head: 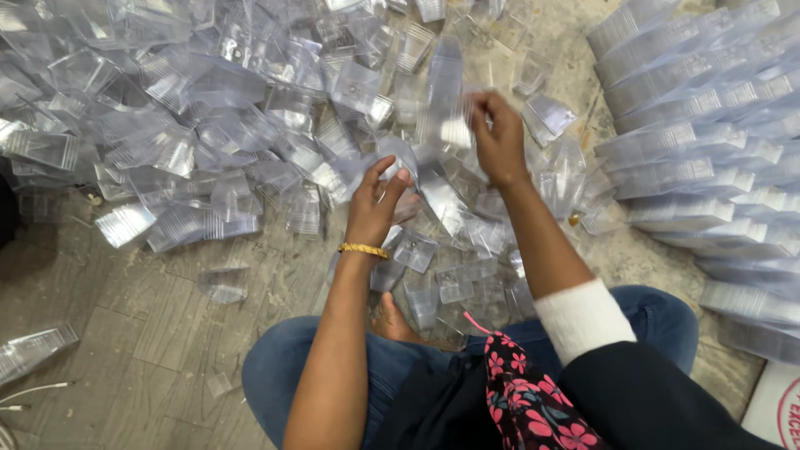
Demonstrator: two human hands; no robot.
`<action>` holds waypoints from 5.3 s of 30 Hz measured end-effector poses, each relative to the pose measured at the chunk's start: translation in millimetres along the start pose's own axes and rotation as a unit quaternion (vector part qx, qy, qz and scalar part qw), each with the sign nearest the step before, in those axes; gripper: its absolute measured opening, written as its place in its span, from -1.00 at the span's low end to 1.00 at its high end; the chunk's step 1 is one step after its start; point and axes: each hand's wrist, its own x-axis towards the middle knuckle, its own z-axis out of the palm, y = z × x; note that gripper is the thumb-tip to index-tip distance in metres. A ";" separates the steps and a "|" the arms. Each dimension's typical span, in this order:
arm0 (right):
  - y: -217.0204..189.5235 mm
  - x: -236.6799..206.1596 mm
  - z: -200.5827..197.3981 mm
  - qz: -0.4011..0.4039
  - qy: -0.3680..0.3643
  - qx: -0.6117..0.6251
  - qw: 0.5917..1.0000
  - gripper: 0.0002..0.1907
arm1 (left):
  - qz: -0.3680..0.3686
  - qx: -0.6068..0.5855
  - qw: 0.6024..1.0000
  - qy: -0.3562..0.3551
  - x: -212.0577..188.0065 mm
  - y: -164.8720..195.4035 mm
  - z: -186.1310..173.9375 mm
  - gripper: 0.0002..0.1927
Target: The person sits on the floor among scattered clear plastic cups and repeatedly picks up loose cups one at a time, fitting them together to build stacks, and sets the finished stacks with other stacked piles of cups.
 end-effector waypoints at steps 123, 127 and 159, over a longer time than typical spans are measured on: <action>-54.2 -240.0 -31.1 0.098 -0.088 0.170 0.977 -0.43 | -0.035 0.147 0.968 -0.202 -54.2 -64.0 18.0 -0.12; -45.8 -239.3 -31.4 0.155 -0.085 0.177 0.968 -0.07 | 0.134 0.326 0.919 -0.176 -53.7 -74.3 27.1 -0.12; -39.3 -247.7 -104.4 0.314 0.023 0.296 0.902 -0.29 | -0.024 0.237 0.971 -0.011 -94.3 -0.2 -231.4 -0.34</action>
